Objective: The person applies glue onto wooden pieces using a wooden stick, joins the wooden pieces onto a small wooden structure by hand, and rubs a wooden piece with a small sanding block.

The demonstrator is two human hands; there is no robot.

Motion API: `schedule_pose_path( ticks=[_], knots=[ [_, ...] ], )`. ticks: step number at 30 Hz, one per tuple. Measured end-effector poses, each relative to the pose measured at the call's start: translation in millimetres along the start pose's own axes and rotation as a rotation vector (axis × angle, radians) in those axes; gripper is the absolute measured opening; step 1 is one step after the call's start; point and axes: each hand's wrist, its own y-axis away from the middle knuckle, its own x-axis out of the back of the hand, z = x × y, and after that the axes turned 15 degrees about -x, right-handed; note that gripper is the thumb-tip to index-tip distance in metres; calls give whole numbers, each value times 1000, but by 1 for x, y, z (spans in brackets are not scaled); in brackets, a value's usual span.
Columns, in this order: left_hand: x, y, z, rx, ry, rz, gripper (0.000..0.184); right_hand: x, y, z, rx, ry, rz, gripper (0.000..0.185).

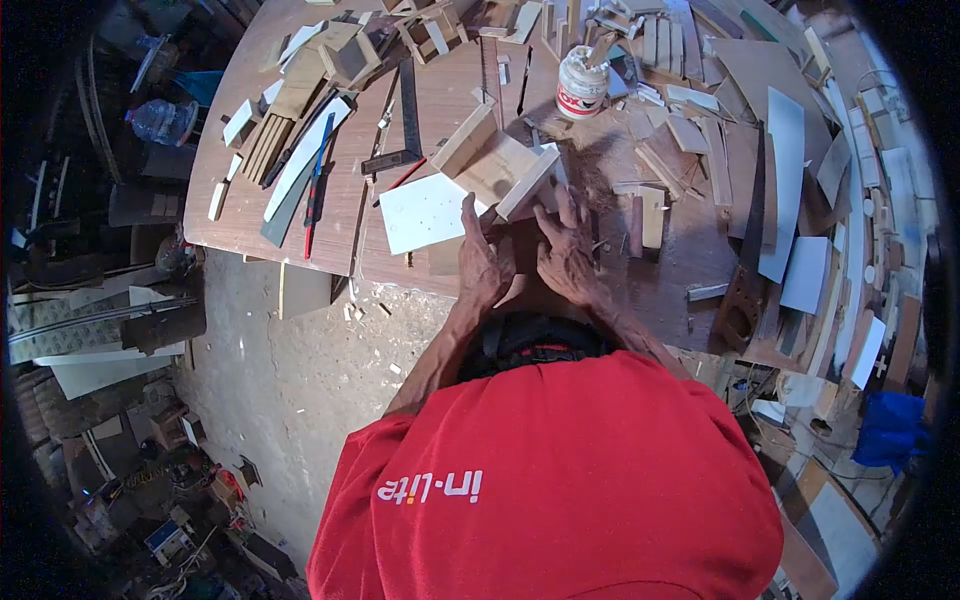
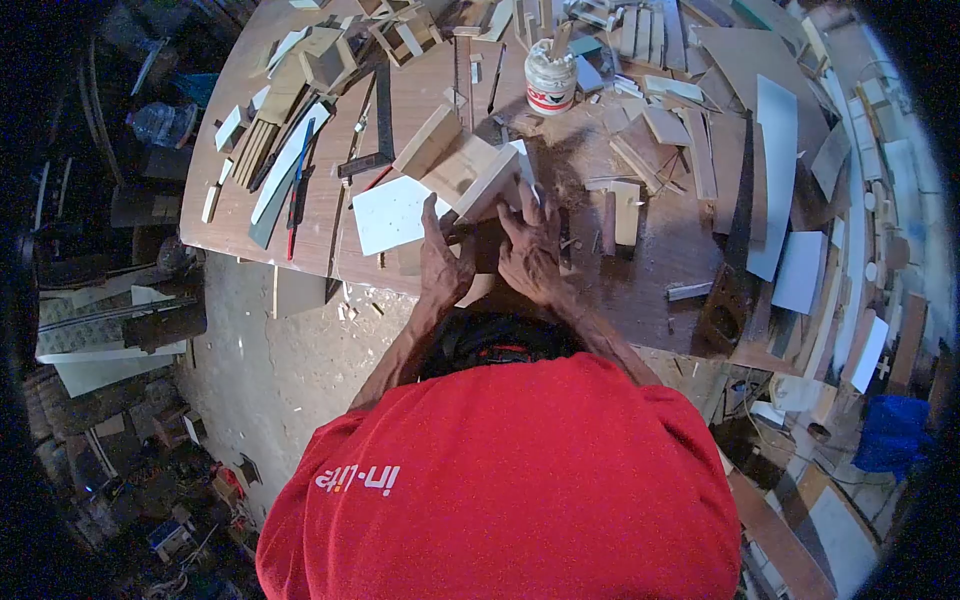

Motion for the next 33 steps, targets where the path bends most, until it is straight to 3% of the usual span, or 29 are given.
schedule_pose_path(
  ticks=[4, 7, 12, 15, 17, 24, 30, 33],
  knots=[
    [0, -1, -4, -47, 29, 6, 79, 13, 7, -9, 53, 2, -17, 58],
    [-4, -3, -7, -78, -6, 64, 81, 20, -5, 6, -101, -192, 111, 41],
    [-6, -9, -5, -94, -72, 61, 86, 17, -45, 33, -175, -308, 170, 28],
    [-5, -11, -7, -82, -90, 46, 86, 17, -67, 47, -119, -257, 52, 27],
    [-6, -11, -8, -82, -83, 45, 86, 28, -79, 46, -72, -298, -154, 26],
    [-13, -10, -8, -146, -149, 136, 81, 6, -102, 79, 87, -247, -133, 21],
    [-15, -11, -8, -156, -159, 158, 79, 8, -101, 79, 57, -339, -199, 20],
    [-16, -12, -7, -155, -151, 172, 78, 10, -100, 78, -43, -221, -252, 20]
  ],
)
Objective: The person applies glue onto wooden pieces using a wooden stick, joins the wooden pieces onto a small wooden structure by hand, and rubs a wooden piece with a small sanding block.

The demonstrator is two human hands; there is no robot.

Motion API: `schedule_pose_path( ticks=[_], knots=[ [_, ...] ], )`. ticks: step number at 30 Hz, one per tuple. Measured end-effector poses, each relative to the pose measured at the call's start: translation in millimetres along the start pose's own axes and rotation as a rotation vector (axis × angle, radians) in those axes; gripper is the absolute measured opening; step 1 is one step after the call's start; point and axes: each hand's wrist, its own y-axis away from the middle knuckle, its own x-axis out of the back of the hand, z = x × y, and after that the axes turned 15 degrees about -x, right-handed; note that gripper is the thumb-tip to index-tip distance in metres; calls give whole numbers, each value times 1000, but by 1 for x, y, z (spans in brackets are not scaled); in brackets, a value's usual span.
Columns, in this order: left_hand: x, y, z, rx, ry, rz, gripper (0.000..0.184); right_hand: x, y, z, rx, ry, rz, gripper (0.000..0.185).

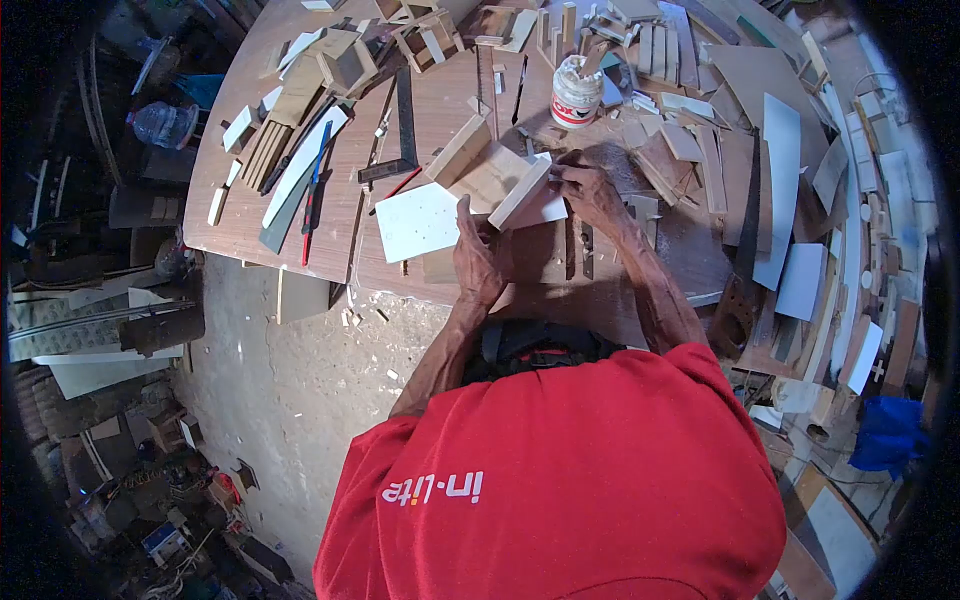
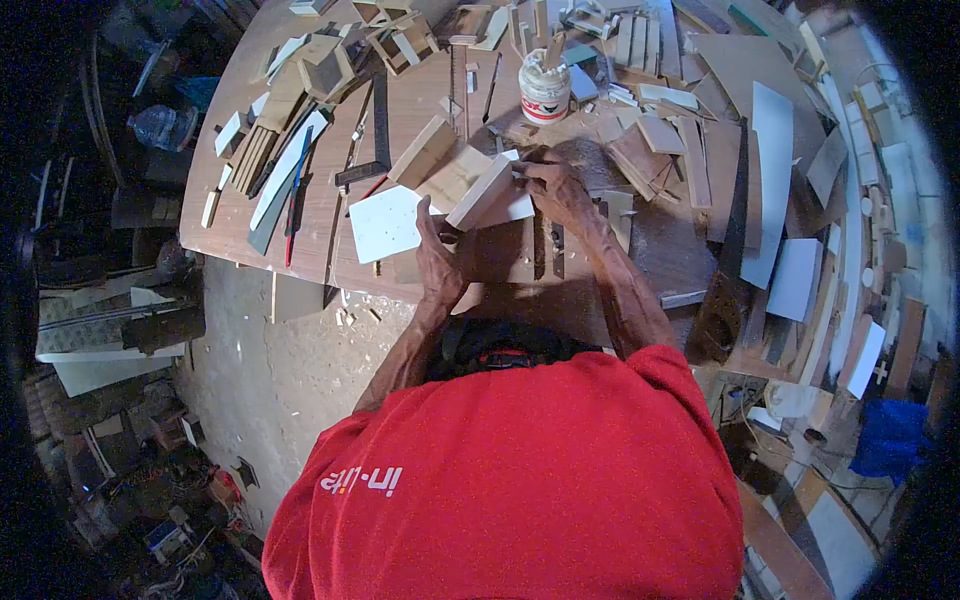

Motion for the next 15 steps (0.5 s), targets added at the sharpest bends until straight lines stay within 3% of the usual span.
schedule_pose_path(
  ticks=[5, 15],
  knots=[
    [0, -1, 1, -50, -46, 12, 77, -7, -1, 4, 169, -83, 120, 18],
    [14, -1, -4, -5, -100, -81, 76, 1, 33, -17, 92, -19, 135, 25]
  ],
)
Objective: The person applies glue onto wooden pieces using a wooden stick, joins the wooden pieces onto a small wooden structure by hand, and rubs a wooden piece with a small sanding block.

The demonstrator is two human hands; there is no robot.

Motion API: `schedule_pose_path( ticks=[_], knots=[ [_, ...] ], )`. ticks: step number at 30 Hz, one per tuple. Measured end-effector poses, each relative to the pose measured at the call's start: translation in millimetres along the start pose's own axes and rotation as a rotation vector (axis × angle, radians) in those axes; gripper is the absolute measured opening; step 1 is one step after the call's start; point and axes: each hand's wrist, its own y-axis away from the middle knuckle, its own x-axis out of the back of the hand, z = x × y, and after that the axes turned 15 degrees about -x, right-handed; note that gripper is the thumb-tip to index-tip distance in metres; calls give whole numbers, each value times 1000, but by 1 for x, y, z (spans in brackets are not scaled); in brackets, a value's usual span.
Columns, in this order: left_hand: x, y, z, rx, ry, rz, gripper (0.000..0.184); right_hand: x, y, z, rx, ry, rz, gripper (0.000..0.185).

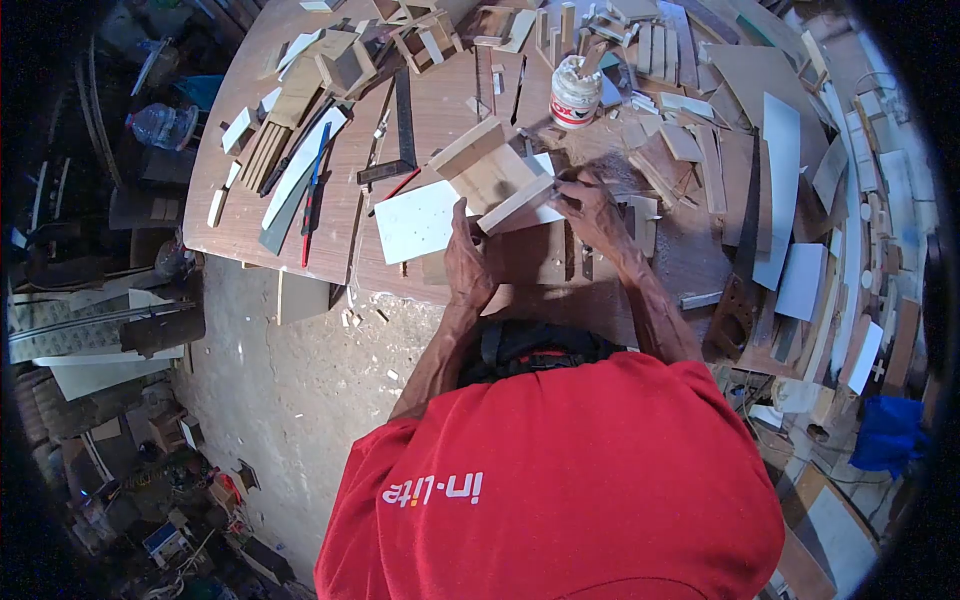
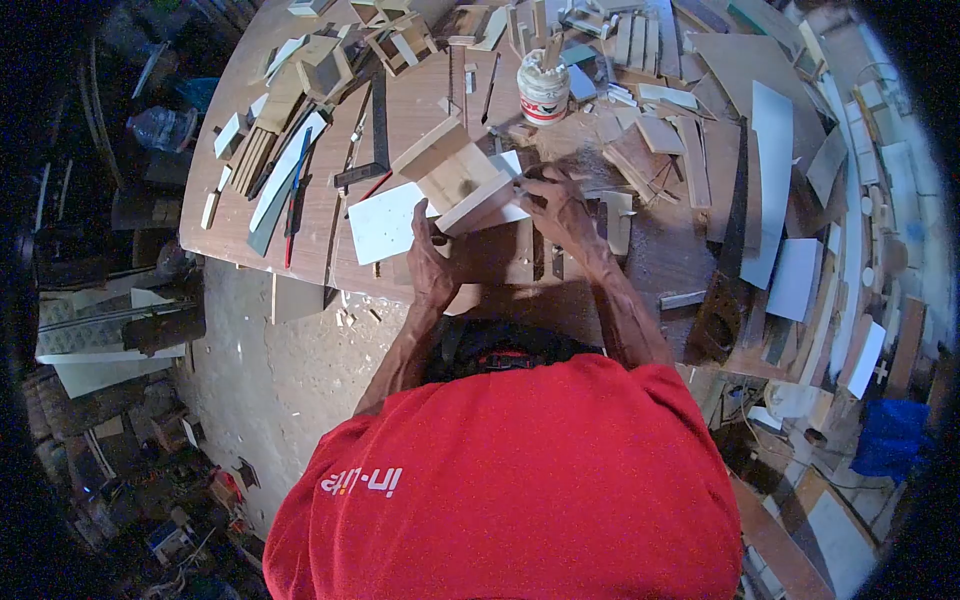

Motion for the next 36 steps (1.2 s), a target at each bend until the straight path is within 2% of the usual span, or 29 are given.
schedule_pose_path(
  ticks=[4, 6, 8, 12, 18, 20, 23, 27, 30, 33, 36],
  knots=[
    [10, -1, -4, -21, 16, 61, 78, 11, 20, -18, -24, -1, -40, 31],
    [11, 1, 0, 59, 77, 101, 77, 13, 21, -25, -16, 5, -55, 32],
    [12, 4, 0, 51, 94, 119, 74, 13, 20, -27, 73, -15, -33, 32],
    [8, 10, -3, 48, 129, 159, 72, 10, 13, -21, 113, -39, -76, 30],
    [8, 10, 1, 85, 128, 148, 73, 10, 9, -17, 111, -5, -94, 28],
    [5, 11, -2, 81, 120, 157, 73, 6, 9, -11, 36, 6, -101, 26],
    [3, 12, -4, 94, 109, 163, 72, 5, 8, -7, 93, 10, -100, 26],
    [2, 13, -6, 113, 72, 131, 71, 11, 10, -17, 51, 30, -121, 26],
    [3, 14, -7, 59, 73, 136, 73, 6, 10, -11, 66, 17, -96, 26],
    [6, 13, -3, 44, 162, 185, 73, 5, 14, -14, 19, 98, -120, 31],
    [10, 12, -4, 112, 164, 139, 75, 6, 22, -35, -33, -47, -16, 40]
  ],
)
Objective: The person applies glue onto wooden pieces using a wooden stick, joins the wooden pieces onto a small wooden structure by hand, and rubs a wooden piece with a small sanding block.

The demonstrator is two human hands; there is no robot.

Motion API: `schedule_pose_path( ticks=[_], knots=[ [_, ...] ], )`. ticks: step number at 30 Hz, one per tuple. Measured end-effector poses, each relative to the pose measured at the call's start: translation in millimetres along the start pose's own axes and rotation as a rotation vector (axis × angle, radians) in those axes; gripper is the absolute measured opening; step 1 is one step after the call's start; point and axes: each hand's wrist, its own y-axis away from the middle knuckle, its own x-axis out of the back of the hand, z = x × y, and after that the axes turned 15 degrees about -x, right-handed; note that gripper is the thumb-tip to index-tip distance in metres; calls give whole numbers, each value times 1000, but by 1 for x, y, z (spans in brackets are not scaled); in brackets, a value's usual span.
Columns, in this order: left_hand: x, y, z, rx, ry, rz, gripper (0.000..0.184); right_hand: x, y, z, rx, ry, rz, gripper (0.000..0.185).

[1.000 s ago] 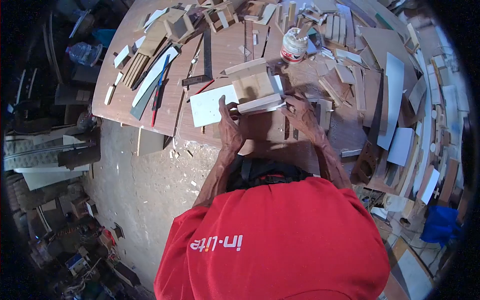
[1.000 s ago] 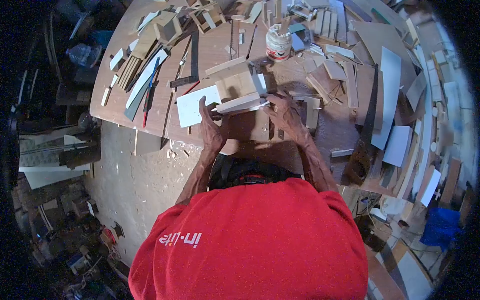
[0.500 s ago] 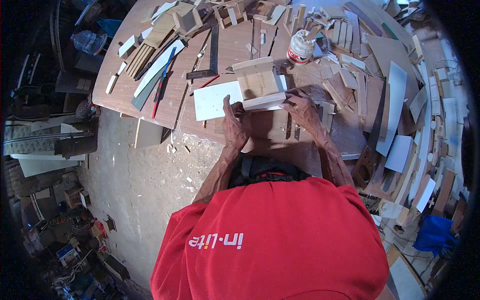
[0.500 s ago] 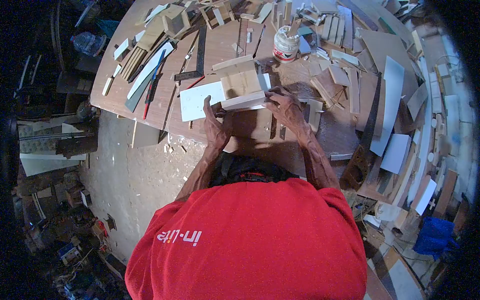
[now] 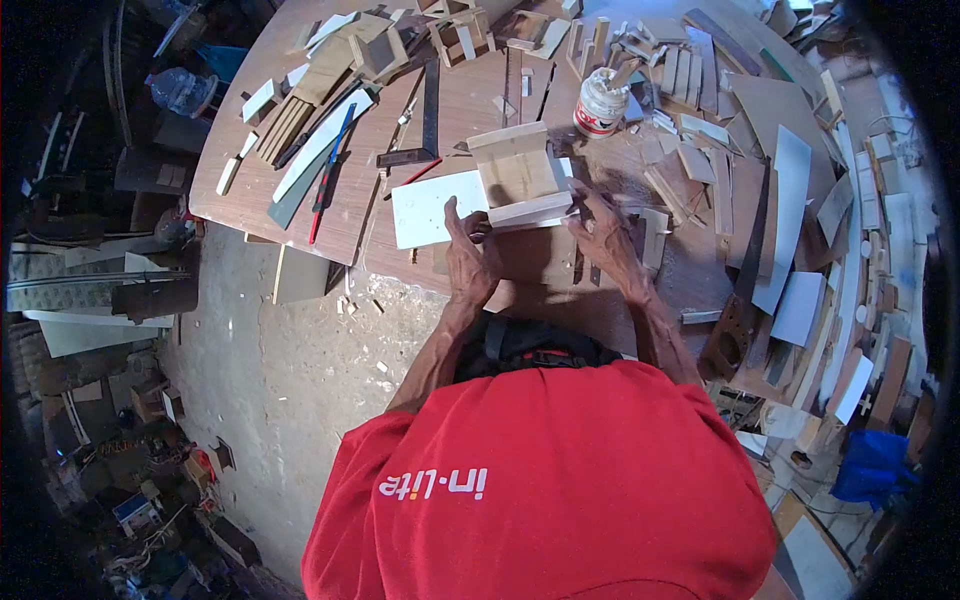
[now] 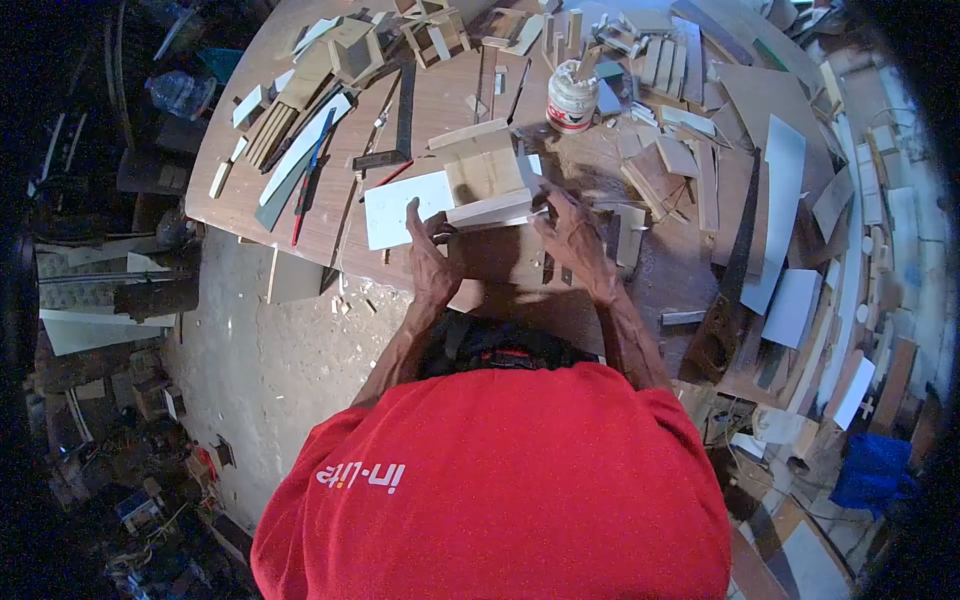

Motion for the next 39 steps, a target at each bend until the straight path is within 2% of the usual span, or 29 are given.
schedule_pose_path(
  ticks=[2, 6, 9, 11, 12, 13, 14, 18, 19, 20, 22, 25, 28, 33, 35, 36, 38, 39],
  knots=[
    [3, 0, -3, -7, -17, -38, 74, -6, 3, 4, -23, 27, 47, 48],
    [16, -4, 3, -35, -105, -190, 70, -8, 2, -2, -89, -118, 62, 47],
    [16, -2, -2, -88, -52, -244, 67, -6, -2, 3, -171, -59, 72, 52],
    [15, -5, -9, -126, -30, -279, 65, -6, -2, 9, -306, 71, 47, 54],
    [16, -9, -7, -157, -18, -297, 63, -8, 2, 7, -317, 73, 53, 54],
    [19, -12, -6, -161, -12, -305, 63, -12, 5, 4, -273, 81, 153, 56],
    [22, -17, -4, -211, -81, -339, 64, -15, 8, 0, -228, 89, 253, 57],
    [18, -28, -21, -383, -272, -468, 68, -26, 22, -17, -261, 82, 318, 62],
    [19, -28, -18, -324, -406, -602, 59, -34, 24, -14, -287, 43, 311, 62],
    [18, -29, -20, -337, -398, -609, 59, -39, 27, -12, -314, 5, 305, 62],
    [18, -29, -27, -637, -523, -510, 63, -48, 28, -12, -328, -22, 334, 63],
    [25, -28, -35, -712, -477, -620, 66, -56, 26, -7, -341, -66, 363, 63],
    [29, -35, -36, -667, -390, -701, 69, -55, 19, -11, -348, -73, 394, 62],
    [25, -41, -37, -700, -270, -655, 71, -57, 5, -4, -417, 56, 435, 61],
    [21, -41, -42, -719, -275, -649, 72, -55, 5, -8, -531, -74, 354, 79],
    [20, -43, -43, -717, -270, -646, 72, -59, 6, -4, -541, -80, 374, 79],
    [17, -45, -44, -731, -258, -657, 72, -67, 9, 3, -477, -191, 417, 83],
    [20, -50, -34, -618, -218, -701, 72, -68, 12, 5, -325, -249, 434, 91]
  ],
)
